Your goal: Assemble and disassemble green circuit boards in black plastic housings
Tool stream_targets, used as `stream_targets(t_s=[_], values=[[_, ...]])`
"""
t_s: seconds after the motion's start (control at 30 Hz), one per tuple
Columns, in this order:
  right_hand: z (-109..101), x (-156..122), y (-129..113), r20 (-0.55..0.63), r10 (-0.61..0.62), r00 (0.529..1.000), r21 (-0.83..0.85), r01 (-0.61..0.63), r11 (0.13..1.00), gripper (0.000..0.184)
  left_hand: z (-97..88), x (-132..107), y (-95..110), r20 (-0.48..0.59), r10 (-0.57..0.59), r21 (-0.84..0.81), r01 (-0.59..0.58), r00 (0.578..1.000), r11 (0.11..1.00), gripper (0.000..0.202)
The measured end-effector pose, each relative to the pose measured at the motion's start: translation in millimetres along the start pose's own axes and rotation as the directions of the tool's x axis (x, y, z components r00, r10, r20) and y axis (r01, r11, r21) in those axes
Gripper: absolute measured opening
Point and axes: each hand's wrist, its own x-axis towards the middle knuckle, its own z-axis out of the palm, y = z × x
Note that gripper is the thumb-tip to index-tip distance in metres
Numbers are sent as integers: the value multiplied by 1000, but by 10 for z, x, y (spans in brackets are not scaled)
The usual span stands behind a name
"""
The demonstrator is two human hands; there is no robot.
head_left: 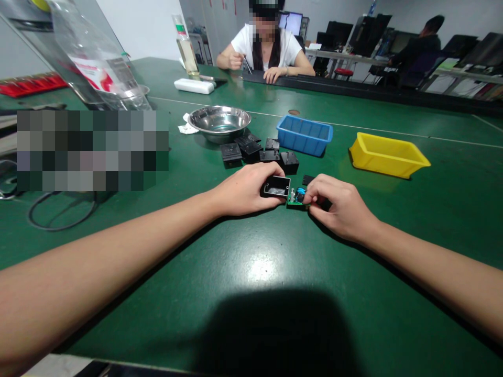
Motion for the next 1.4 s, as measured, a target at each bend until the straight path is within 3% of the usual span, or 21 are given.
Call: stream_targets(t_s=[0.17, 0.33, 0.53, 0.8, 1.03, 1.13, 1.27, 1.4], values=[[-9, -12, -30, -8, 25, 1000, 27, -24, 999, 19, -2, -1, -1, -4, -3, -6, 3, 1000, 1000, 32], [-10, -14, -43, -12, 52, 999, 59, -51, 997, 4, 2, 0, -1, -10, 7, -8, -7, 1000, 1000, 30], [7, 3, -2, -38, 94, 995, 72, -91, 993, 10, -1, 5, 9, -11, -8, -9, 8, 1000, 1000, 32], [33, 1, 33, -41, 266, 963, 151, -257, 954, 19, 13, 4, 0, -24, -23, -24, 22, 999, 999, 33], [38, 9, 17, -40, 256, 966, 149, -247, 957, 22, 5, 6, -3, -16, -13, -23, 13, 1000, 1000, 33], [28, 7, 10, -92, 257, 962, 157, -241, 958, 17, 9, 4, -1, -18, -16, -24, 15, 1000, 1000, 33], [20, 3, 93, -266, 277, 923, -2, -288, 958, 16, 14, 4, -3, -16, -24, -21, 23, 1000, 1000, 33], [25, 8, 220, -180, 281, 942, -221, -318, 922, 27, 15, 9, -8, -15, -27, -17, 26, 1000, 1000, 34]])
